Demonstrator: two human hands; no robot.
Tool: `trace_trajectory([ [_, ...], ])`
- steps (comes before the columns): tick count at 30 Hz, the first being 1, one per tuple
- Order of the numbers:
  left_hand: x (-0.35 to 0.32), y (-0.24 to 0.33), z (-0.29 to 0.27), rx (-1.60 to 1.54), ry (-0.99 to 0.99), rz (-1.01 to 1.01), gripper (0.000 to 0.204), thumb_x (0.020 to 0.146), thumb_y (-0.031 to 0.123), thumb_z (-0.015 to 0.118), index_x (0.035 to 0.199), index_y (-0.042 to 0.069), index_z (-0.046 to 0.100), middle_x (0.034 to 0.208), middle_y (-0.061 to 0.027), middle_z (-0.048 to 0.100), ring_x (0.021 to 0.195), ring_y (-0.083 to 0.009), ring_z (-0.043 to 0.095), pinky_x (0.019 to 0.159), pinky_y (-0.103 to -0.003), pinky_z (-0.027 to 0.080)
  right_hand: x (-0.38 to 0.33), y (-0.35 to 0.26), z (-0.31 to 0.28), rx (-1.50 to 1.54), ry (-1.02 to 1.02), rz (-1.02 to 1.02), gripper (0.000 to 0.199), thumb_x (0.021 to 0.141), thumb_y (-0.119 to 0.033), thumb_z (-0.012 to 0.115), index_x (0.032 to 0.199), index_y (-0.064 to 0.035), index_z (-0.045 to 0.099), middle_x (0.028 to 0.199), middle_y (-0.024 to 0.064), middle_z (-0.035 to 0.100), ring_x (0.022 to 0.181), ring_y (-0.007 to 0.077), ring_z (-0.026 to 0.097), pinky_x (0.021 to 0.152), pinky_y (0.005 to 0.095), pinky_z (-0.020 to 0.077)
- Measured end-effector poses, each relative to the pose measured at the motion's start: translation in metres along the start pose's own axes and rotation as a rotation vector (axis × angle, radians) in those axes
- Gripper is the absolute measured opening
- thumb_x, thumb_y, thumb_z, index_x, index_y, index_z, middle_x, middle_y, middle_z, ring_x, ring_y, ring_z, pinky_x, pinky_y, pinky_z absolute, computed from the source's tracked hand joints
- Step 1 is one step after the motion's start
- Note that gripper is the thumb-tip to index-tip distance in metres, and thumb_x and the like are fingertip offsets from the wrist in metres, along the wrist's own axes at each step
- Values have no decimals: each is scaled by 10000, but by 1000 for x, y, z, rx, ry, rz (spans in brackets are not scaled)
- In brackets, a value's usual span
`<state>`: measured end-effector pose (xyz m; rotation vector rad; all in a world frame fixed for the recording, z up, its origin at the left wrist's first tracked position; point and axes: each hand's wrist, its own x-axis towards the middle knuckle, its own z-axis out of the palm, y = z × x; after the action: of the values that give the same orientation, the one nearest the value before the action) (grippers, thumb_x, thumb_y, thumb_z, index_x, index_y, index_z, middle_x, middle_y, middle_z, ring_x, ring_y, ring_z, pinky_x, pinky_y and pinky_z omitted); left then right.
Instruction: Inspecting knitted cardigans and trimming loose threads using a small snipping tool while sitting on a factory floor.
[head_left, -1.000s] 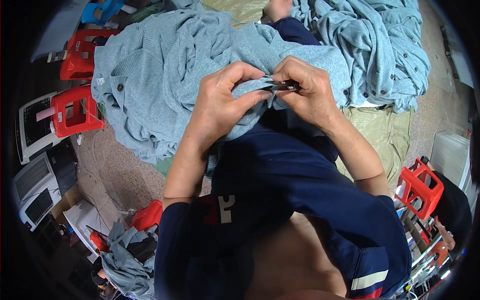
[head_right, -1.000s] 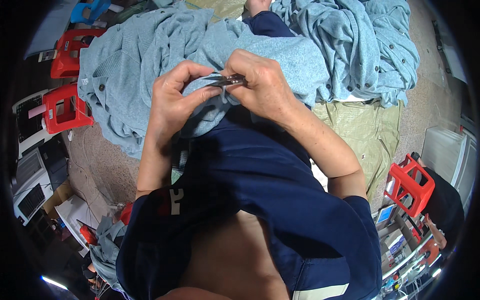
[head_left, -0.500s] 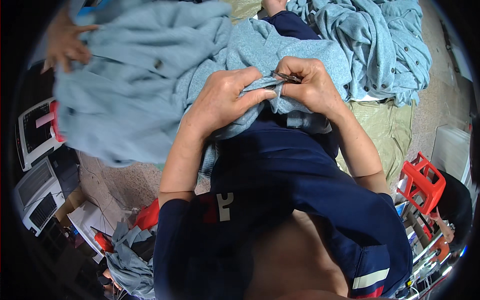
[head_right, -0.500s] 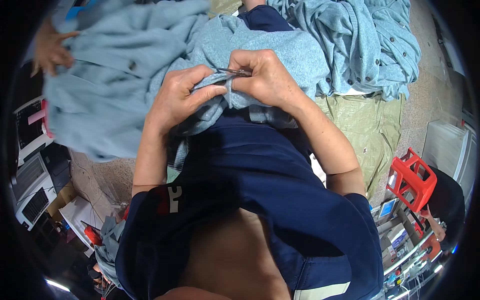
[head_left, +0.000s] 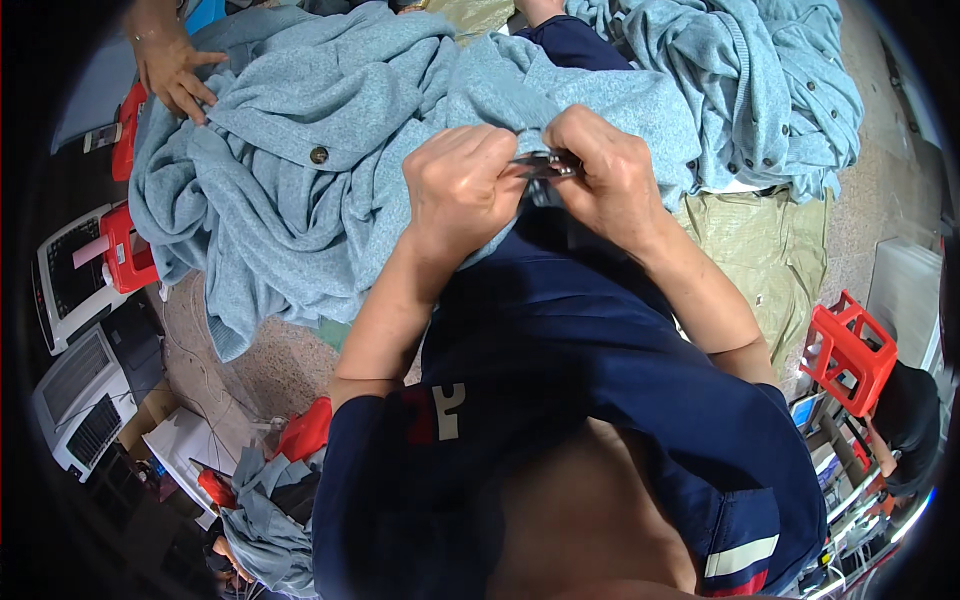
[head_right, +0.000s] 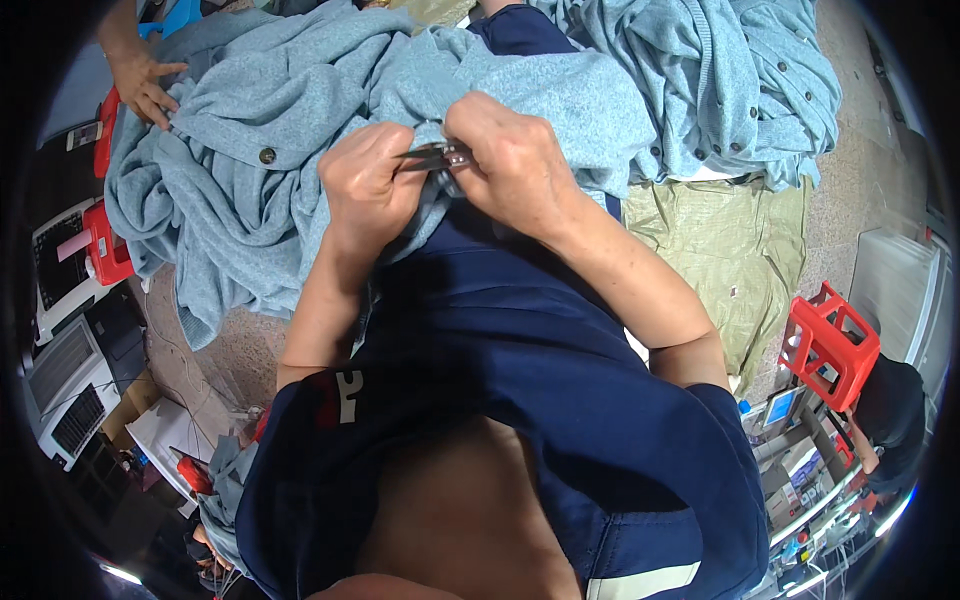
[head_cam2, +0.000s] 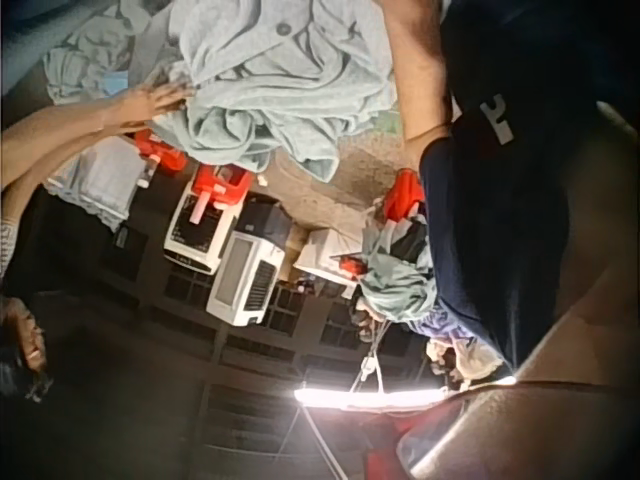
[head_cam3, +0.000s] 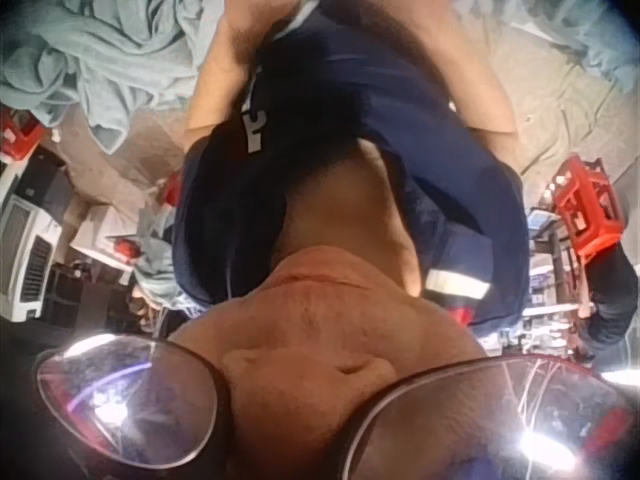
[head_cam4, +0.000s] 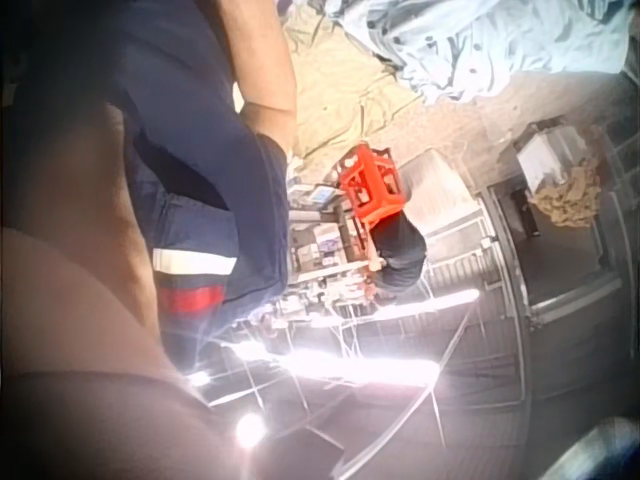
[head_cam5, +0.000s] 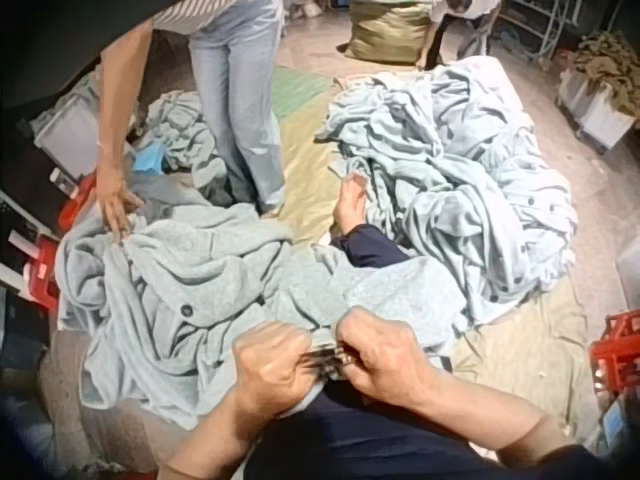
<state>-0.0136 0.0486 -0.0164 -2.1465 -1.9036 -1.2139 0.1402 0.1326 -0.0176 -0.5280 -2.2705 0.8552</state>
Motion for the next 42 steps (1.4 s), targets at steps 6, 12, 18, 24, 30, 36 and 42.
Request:
trace_trajectory([
  [6, -15, -34, -8, 182, -22, -186, 185, 684, -29, 623, 847, 52, 594, 825, -92, 570, 842, -304, 565, 740, -389, 465, -7, 19, -16, -52, -14, 232, 236, 756, -6, 636, 975, -43, 555, 921, 115, 542, 777, 301, 609, 660, 388, 499],
  [12, -47, -53, -60, -283, -178, -674, 174, 750, -27, 633, 921, 1, 646, 778, -24, 609, 772, -101, 562, 741, -235, 428, -30, 15, -40, -31, -401, 457, 216, 744, -179, 722, 870, -44, 610, 760, 84, 607, 707, 261, 612, 648, 385, 473],
  [18, -53, -54, -83, -601, -168, -912, 81, 806, 28, 645, 883, 5, 643, 824, 37, 605, 769, -55, 519, 717, -210, 398, -31, 12, -38, -66, -440, 330, 145, 745, -66, 660, 874, -38, 601, 854, 83, 578, 839, 268, 588, 711, 387, 468],
  [24, -63, -65, -95, -842, -199, -1009, 149, 896, 182, 628, 862, 39, 648, 782, 59, 585, 766, -29, 502, 722, -189, 376, -34, 20, -45, -50, -378, 484, 184, 747, -56, 650, 922, -35, 595, 822, 98, 599, 789, 290, 602, 700, 385, 473],
  [30, -56, -63, -88, -935, -275, -1045, 170, 830, 116, 687, 964, 16, 655, 851, 47, 605, 781, -35, 516, 719, -196, 401, -32, 26, -40, -144, -386, 228, 191, 719, -57, 674, 892, -35, 596, 856, 88, 583, 808, 299, 596, 694, 382, 476],
  [36, -60, -66, -109, -782, -268, -1076, 203, 778, 79, 726, 960, 12, 665, 836, 39, 610, 781, -44, 522, 716, -195, 399, -20, 72, -80, -128, 198, 217, 241, 737, 109, 569, 944, -7, 614, 911, 80, 602, 853, 193, 612, 752, 280, 475],
  [42, -33, -32, -83, -1025, -131, -1009, 185, 836, 94, 653, 997, 5, 639, 851, 19, 624, 787, -38, 531, 727, -186, 410, -2, 17, -50, -223, 119, -289, 287, 657, 49, 648, 925, -51, 671, 914, 106, 627, 769, 235, 616, 638, 314, 506],
])
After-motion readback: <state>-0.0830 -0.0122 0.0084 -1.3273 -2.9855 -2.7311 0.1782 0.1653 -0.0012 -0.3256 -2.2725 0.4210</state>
